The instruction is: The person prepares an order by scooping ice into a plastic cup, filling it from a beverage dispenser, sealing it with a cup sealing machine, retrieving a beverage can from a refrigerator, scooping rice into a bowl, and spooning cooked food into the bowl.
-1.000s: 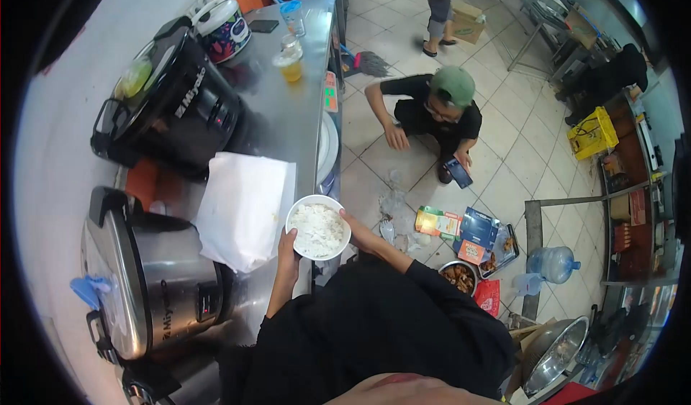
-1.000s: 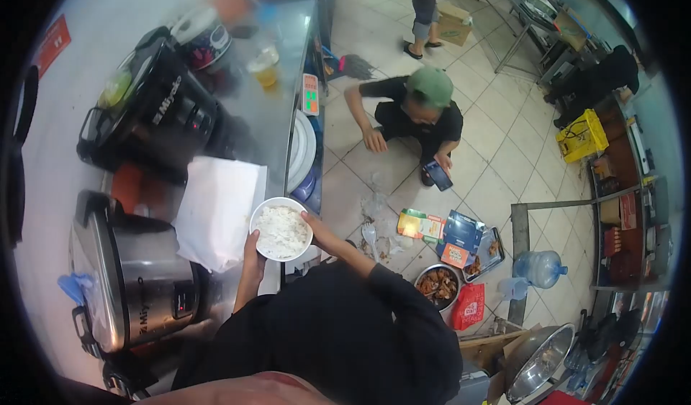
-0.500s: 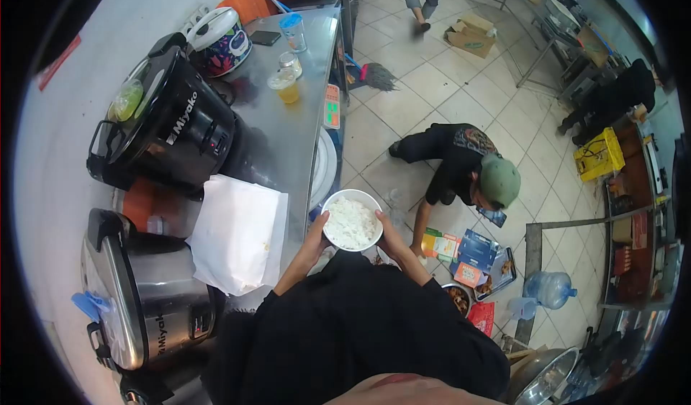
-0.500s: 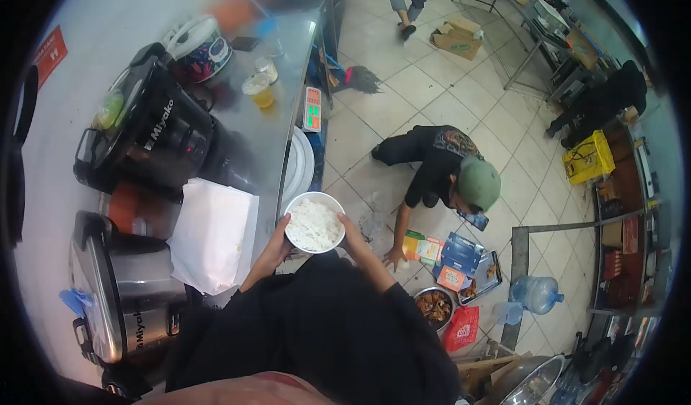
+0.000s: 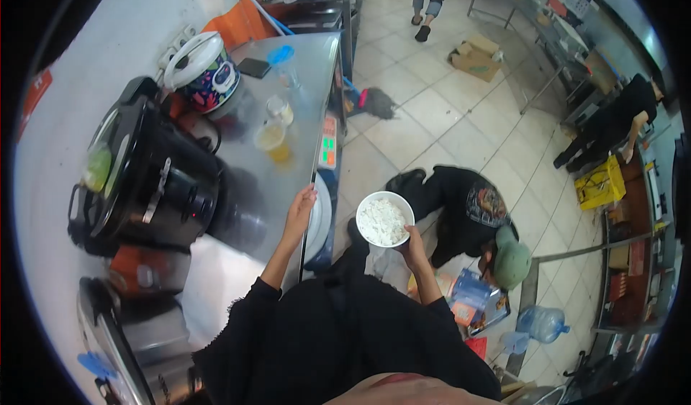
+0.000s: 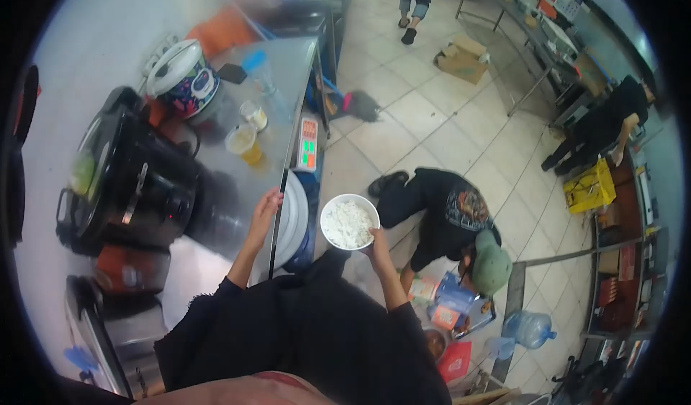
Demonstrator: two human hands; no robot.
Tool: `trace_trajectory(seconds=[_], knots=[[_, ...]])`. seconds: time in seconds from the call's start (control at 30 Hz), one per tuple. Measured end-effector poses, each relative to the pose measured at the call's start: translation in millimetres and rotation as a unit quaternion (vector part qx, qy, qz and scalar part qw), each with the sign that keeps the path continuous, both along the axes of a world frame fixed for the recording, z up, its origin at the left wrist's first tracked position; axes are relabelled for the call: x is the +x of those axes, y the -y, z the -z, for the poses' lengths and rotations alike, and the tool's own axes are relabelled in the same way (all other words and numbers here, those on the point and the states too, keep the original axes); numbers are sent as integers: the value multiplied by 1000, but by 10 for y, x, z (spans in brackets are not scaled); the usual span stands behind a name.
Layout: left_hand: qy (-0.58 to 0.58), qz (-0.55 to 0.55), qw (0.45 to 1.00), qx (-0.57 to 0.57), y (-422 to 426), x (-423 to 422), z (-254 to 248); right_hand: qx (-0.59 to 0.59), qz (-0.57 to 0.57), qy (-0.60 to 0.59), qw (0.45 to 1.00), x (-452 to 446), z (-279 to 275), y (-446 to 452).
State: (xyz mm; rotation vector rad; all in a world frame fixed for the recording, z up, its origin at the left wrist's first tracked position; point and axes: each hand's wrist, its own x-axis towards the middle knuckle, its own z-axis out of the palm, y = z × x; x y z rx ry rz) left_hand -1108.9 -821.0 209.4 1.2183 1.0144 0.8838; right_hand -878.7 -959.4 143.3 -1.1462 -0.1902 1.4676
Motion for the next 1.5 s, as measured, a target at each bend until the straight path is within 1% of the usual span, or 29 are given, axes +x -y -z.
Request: trace_trajectory(seconds=[0.07, 0.1, 0.13, 0.2, 0.3, 0.4, 0.53, 0.6, 0.63, 0.7, 0.77, 0.8, 0.83, 0.87, 0.9, 0.93, 0.97, 1.0, 1.03, 1.1, 1.13, 1.17, 1.2, 1.23, 1.27, 1.3, 1.37, 1.43, 1.5], knots=[[44, 29, 997, 51, -369, 211, 340, 5, 11, 50, 999, 221, -72, -421], [9, 19, 998, 54, -544, 336, 525, 17, 17, 54, 998, 340, -42, -656], [26, 16, 998, 59, -652, 458, 541, -17, 8, 81, 996, 469, -47, -910], [19, 33, 999, 0, -841, 690, 511, -13, 9, 59, 998, 649, -230, -1404], [25, 58, 998, -21, -1122, 962, 610, -43, -4, 118, 992, 984, -203, -2110], [68, 38, 995, -54, -1327, 1226, 509, -46, -31, 158, 986, 1222, -226, -2741], [80, 30, 995, -46, -1721, 1483, 419, -31, -72, 189, 979, 1280, -564, -3642], [68, -1, 997, -44, -1957, 1556, 356, -17, -138, 238, 961, 1328, -519, -4160], [46, -26, 998, -28, -2070, 1588, 270, -19, -151, 234, 960, 1307, -563, -4404], [11, -80, 997, 6, -2362, 1687, 269, 25, -196, 283, 939, 1257, -630, -4962], [-2, -127, 992, 26, -2688, 1831, 403, 136, -231, 402, 876, 1288, -301, -5606], [-16, -161, 986, 47, -2861, 1909, 435, 155, -239, 426, 858, 1215, -389, -5800], [-32, -156, 986, 50, -3050, 1987, 356, 240, -334, 588, 697, 1221, -469, -6010], [-41, -157, 985, 55, -3273, 2086, 337, 294, -332, 639, 629, 1163, -374, -6274], [-78, -126, 987, 62, -3452, 2179, 318, 215, -353, 481, 773, 1050, -475, -6394], [-115, -92, 987, 60, -3542, 2264, 307, 232, -371, 536, 722, 996, -305, -6603], [-125, -92, 987, 49, -3596, 2367, 308, 242, -396, 522, 715, 929, -356, -6685], [-128, -59, 989, 42, -3691, 2479, 311, 247, -411, 524, 704, 802, -194, -6830], [-131, -28, 990, 38, -3806, 2581, 312, 198, -421, 483, 742, 719, -265, -6873], [-140, 11, 989, 40, -3980, 2750, 341, 196, -472, 451, 732, 649, -385, -6936], [-145, 5, 989, 37, -4047, 2846, 269, 193, -524, 437, 705, 588, -374, -6974], [-163, 21, 986, -16, -4108, 2938, 185, 189, -574, 423, 675, 541, -362, -7015], [-177, 39, 981, -69, -4194, 3026, 113, 192, -578, 421, 673, 547, -423, -7023], [-225, 91, 967, -76, -4339, 3052, 77, 219, -589, 454, 631, 570, -528, -7021], [-224, 88, 968, -76, -4435, 3112, 104, 245, -598, 487, 587, 634, -616, -7082], [-199, 79, 973, -83, -4518, 3179, 161, 247, -599, 488, 585, 707, -584, -7212], [-171, 68, 979, -90, -4748, 3280, 341, 304, -551, 501, 594, 865, -505, -7476], [-127, 61, 988, -70, -4991, 3386, 588, 307, -527, 533, 585, 1200, -609, -7966], [-113, 20, 991, -72, -5271, 3566, 446, 299, -448, 549, 639, 1588, -630, -8510]])
